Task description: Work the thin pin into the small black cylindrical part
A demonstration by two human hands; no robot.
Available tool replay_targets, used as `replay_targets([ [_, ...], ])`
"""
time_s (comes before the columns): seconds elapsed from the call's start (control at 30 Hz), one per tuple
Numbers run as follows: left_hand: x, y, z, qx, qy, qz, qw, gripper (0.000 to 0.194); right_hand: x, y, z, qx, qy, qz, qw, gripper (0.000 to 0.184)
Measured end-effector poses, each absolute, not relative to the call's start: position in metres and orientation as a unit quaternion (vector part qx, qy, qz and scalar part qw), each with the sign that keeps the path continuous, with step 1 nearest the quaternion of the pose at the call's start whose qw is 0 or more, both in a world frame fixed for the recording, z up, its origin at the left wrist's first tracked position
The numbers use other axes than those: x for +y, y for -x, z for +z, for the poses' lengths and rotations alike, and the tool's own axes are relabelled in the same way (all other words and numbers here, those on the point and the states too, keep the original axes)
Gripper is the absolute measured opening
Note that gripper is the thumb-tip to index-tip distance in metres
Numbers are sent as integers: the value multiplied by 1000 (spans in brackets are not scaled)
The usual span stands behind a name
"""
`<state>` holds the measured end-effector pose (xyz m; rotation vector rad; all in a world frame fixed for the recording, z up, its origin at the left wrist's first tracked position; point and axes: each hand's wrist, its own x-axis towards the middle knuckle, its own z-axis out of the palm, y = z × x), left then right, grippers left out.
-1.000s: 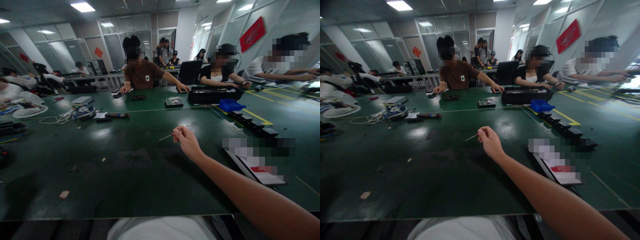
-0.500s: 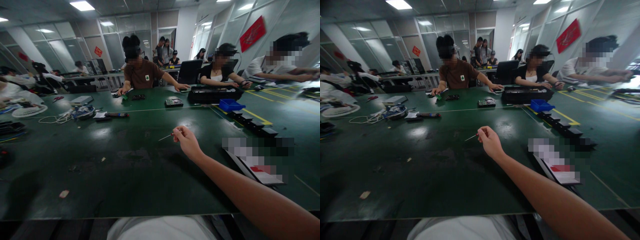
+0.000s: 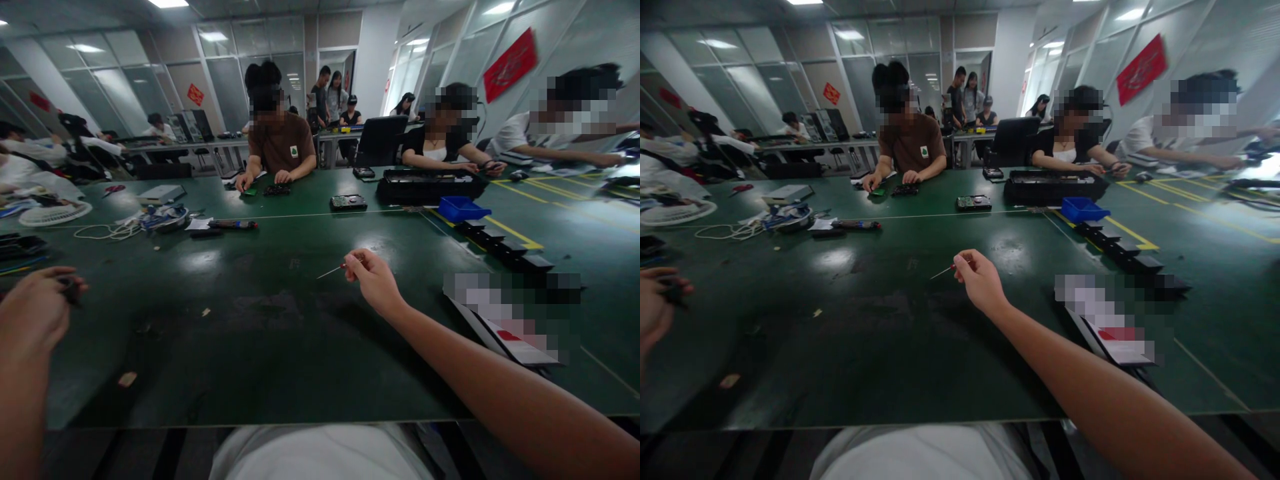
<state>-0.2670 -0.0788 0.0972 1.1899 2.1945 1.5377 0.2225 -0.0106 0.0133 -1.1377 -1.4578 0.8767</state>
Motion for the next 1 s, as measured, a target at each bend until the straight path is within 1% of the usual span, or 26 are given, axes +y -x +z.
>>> replay_targets([
  [0.03, -68, 258, 90, 713, -389, 561, 160, 4, -11, -223, 14, -609, 476, 365, 519, 24],
  [0.07, -58, 247, 84, 701, -387, 565, 199, 8, -12, -223, 15, -610, 478, 365, 516, 25],
  [0.13, -42, 219, 77, 692, -429, 521, 255, 26, -14, -223, 17, -610, 483, 366, 512, 26],
  [0.23, -24, 165, 73, 673, -562, 411, 249, 38, -15, -223, 18, -608, 485, 370, 508, 25],
  [0.3, -15, 127, 70, 650, -615, 360, 263, 40, -14, -223, 17, -609, 483, 365, 513, 24],
  [0.43, -7, 58, 57, 550, -697, 340, 311, 41, -12, -224, 15, -606, 466, 360, 535, 20],
  [0.53, -9, 17, 44, 506, -726, 326, 332, 39, -13, -225, 17, -615, 468, 357, 524, 22],
  [0.63, -11, -6, 28, 493, -725, 333, 347, 41, -17, -226, 21, -629, 483, 338, 507, 26],
  [0.7, -12, -11, 18, 498, -726, 317, 353, 46, -20, -227, 23, -634, 484, 330, 505, 30],
  [0.8, -12, -8, 5, 491, -750, 298, 327, 62, -24, -226, 24, -635, 455, 342, 524, 25],
  [0.83, -12, -6, 2, 487, -757, 304, 314, 65, -24, -226, 24, -632, 439, 350, 534, 22],
  [0.9, -12, -3, -2, 480, -758, 324, 298, 59, -26, -225, 24, -627, 414, 366, 549, 20],
  [1.0, -12, 0, -5, 483, -746, 343, 305, 36, -28, -223, 23, -638, 415, 362, 538, 20],
])
